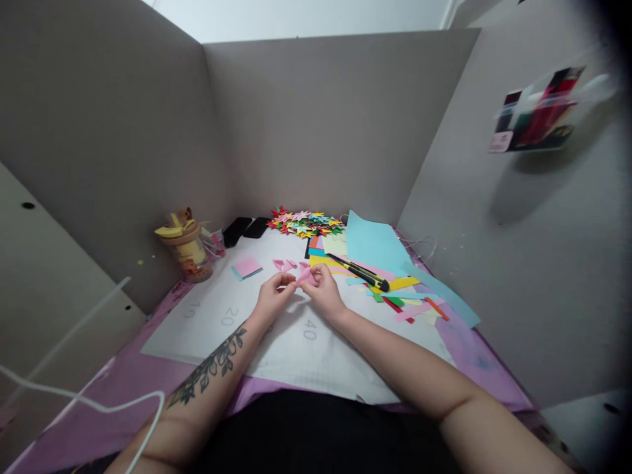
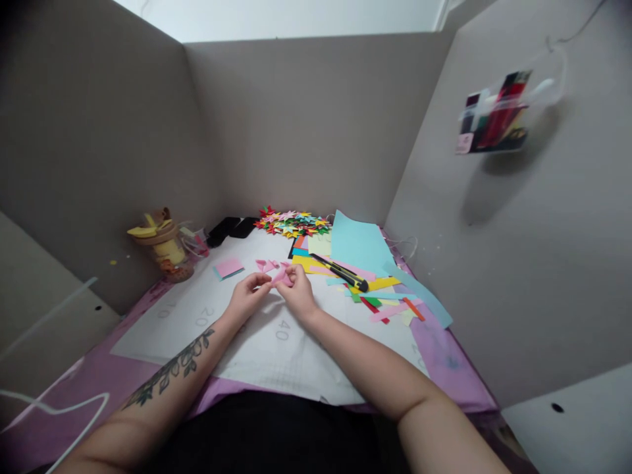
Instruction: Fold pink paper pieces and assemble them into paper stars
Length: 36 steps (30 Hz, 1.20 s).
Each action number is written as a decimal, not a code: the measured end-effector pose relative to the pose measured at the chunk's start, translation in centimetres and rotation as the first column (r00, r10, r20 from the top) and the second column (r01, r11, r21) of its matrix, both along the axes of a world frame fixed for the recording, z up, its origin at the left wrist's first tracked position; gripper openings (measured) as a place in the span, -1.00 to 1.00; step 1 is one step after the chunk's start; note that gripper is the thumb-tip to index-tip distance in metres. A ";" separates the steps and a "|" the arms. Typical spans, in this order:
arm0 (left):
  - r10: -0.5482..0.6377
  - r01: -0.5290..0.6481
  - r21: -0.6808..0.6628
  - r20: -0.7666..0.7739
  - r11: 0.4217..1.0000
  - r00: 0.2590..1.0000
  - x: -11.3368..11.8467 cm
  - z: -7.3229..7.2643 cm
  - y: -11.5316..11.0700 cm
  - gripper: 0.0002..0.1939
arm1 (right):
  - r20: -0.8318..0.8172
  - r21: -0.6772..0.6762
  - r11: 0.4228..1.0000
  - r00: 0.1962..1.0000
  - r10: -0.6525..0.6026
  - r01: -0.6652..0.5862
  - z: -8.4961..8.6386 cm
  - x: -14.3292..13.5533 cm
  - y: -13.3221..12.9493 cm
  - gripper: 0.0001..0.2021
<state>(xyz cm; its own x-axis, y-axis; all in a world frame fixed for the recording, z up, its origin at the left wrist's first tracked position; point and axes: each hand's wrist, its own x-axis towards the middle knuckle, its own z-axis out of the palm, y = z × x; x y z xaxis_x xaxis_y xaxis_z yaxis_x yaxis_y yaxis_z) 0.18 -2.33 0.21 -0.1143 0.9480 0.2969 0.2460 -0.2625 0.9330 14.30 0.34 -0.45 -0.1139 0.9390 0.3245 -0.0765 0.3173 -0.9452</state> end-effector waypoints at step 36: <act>-0.013 0.071 0.201 -0.280 0.977 0.960 -1.2 0.0 -0.5 -0.85 | -0.210 -0.142 0.949 0.946 0.248 -0.280 -0.8 -0.3 0.1 -0.60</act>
